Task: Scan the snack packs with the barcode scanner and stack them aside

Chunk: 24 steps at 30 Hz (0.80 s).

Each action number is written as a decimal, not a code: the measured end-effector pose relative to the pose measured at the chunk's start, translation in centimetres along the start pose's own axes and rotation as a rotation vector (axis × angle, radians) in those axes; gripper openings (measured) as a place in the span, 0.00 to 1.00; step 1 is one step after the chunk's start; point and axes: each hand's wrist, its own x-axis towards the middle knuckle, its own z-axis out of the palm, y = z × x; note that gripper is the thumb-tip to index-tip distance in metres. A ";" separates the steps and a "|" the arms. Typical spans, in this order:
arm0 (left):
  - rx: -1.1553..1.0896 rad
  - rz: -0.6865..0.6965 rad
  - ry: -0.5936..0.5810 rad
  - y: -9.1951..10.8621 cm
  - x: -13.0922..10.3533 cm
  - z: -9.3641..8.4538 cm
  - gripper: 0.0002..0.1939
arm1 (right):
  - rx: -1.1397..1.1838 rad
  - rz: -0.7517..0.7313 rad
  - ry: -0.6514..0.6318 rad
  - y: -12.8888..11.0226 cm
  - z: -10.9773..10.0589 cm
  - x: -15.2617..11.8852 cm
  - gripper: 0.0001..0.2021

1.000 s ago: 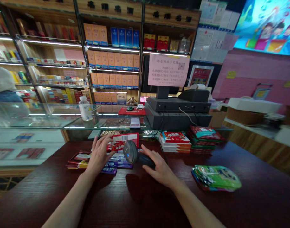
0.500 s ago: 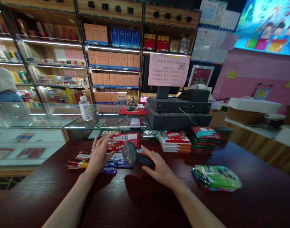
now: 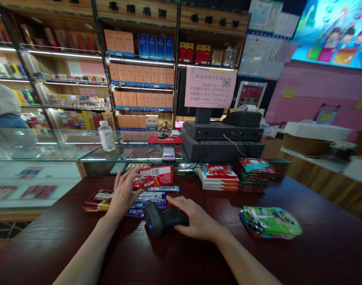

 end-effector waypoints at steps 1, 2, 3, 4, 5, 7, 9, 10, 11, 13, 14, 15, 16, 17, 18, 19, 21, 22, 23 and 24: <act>0.001 0.005 0.000 0.0 0.0 0.0 0.17 | -0.006 0.000 -0.016 0.0 0.2 0.0 0.44; 0.001 0.010 0.000 0.0 0.0 0.0 0.17 | -0.012 0.000 -0.028 0.0 0.3 0.0 0.45; 0.001 0.013 0.001 0.0 0.0 -0.1 0.17 | -0.016 0.002 -0.038 0.1 0.4 0.0 0.45; -0.001 0.015 0.001 0.0 0.0 0.0 0.17 | -0.021 0.005 -0.048 0.1 0.6 0.1 0.45; -0.004 0.014 0.001 0.0 0.0 0.0 0.17 | -0.026 0.007 -0.057 0.1 0.7 0.1 0.45; -0.007 0.014 0.002 0.0 -0.1 0.0 0.17 | -0.035 0.005 -0.072 0.1 0.7 0.1 0.45; -0.006 0.013 0.003 0.0 -0.1 0.1 0.18 | -0.043 -0.002 -0.093 0.0 0.6 0.1 0.45; -0.004 0.013 0.002 0.0 -0.1 0.1 0.18 | -0.046 -0.002 -0.104 -0.1 0.5 0.1 0.45; -0.001 0.014 0.002 0.0 -0.1 0.1 0.17 | -0.048 0.001 -0.114 -0.1 0.4 0.1 0.45; 0.004 0.017 0.003 0.1 -0.1 0.1 0.16 | -0.040 0.011 -0.116 -0.3 0.2 0.0 0.45; 0.003 0.022 0.006 0.2 -0.1 0.1 0.16 | -0.027 0.019 -0.096 -0.2 0.1 0.0 0.43; -0.001 0.025 0.008 0.2 0.0 0.1 0.16 | -0.005 0.030 -0.054 -0.1 0.1 0.1 0.40; -0.008 0.029 0.009 0.3 0.0 0.1 0.17 | 0.026 0.046 0.008 0.1 0.1 0.2 0.36; -0.019 0.032 0.009 0.4 0.1 0.2 0.17 | 0.064 0.068 0.090 0.4 0.2 0.3 0.31; -0.034 0.036 0.007 0.5 0.1 0.2 0.18 | 0.111 0.098 0.191 0.8 0.3 0.5 0.28; -0.052 0.042 0.002 0.6 0.2 0.3 0.19 | 0.161 0.128 0.286 1.3 0.5 0.7 0.25; -0.088 0.061 -0.014 0.9 0.3 0.5 0.19 | 0.271 0.215 0.471 2.6 0.7 1.2 0.25; -0.104 0.076 -0.024 1.1 0.3 0.7 0.19 | 0.344 0.263 0.543 3.2 0.8 1.4 0.26; -0.116 0.093 -0.033 1.2 0.4 0.8 0.19 | 0.419 0.313 0.589 3.8 0.8 1.6 0.27; -0.126 0.109 -0.041 1.4 0.4 1.0 0.19 | 0.490 0.354 0.614 4.3 0.8 1.8 0.30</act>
